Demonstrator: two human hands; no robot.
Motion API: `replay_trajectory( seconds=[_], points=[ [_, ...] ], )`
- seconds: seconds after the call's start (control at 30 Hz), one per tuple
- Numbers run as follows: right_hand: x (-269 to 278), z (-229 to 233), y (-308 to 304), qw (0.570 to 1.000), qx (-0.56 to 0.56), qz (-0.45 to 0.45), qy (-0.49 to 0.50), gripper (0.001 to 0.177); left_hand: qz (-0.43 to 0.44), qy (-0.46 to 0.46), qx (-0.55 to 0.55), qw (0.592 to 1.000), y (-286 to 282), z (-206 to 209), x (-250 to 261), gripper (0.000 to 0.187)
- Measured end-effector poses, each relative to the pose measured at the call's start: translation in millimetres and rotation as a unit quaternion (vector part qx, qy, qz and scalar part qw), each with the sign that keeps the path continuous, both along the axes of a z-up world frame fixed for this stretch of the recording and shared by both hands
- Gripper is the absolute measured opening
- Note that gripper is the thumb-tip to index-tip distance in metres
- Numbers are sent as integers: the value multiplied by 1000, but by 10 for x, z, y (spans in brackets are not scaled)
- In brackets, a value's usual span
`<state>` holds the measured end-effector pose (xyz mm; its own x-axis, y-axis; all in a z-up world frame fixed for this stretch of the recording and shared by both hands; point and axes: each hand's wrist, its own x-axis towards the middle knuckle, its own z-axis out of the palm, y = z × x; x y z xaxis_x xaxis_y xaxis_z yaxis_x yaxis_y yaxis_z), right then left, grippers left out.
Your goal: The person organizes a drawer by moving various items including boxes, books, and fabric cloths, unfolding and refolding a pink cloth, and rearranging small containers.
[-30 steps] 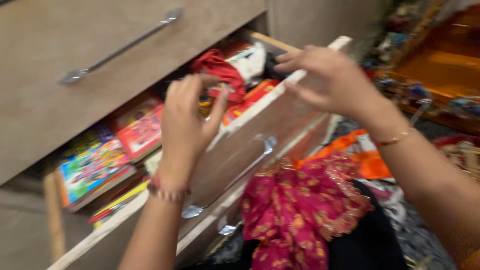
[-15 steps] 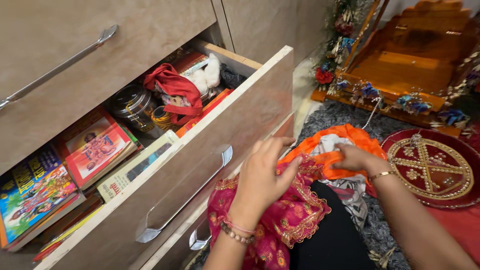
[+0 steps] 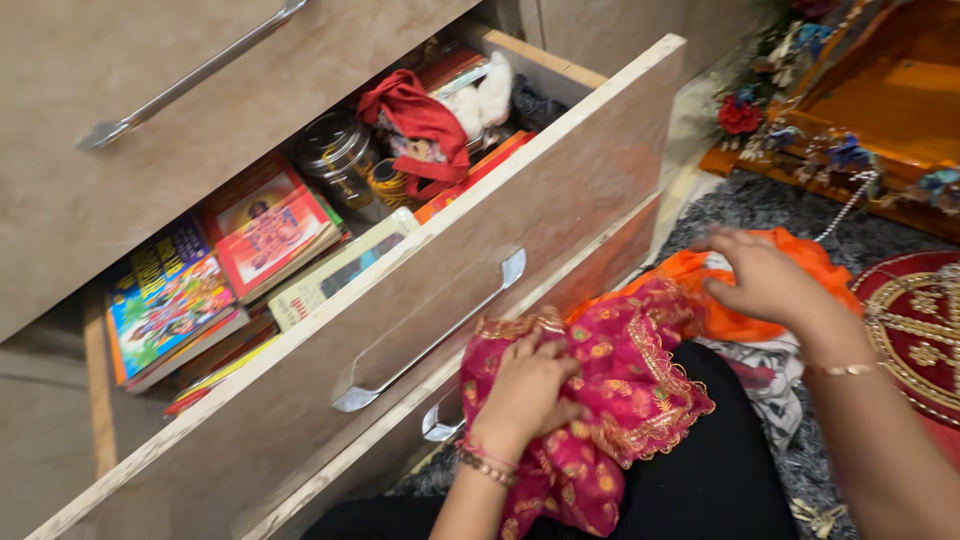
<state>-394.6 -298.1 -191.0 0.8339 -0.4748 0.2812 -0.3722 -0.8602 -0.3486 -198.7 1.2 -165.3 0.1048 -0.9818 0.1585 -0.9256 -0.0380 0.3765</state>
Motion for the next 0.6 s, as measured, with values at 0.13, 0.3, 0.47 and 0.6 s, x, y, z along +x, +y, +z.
replay_trajectory(
  seconds=[0.13, 0.3, 0.47, 0.6],
  points=[
    [125, 439, 473, 901, 371, 197, 105, 90, 78, 113, 68, 988, 89, 127, 45, 34],
    [534, 301, 1032, 938, 131, 314, -67, 111, 133, 311, -138, 931, 154, 492, 88, 26],
    [762, 471, 1308, 903, 393, 171, -41, 55, 45, 567, -264, 779, 444, 629, 125, 40],
    [777, 1154, 1481, 817, 489, 187, -242, 35, -28, 523, -270, 808, 862, 680, 69, 90]
  ],
)
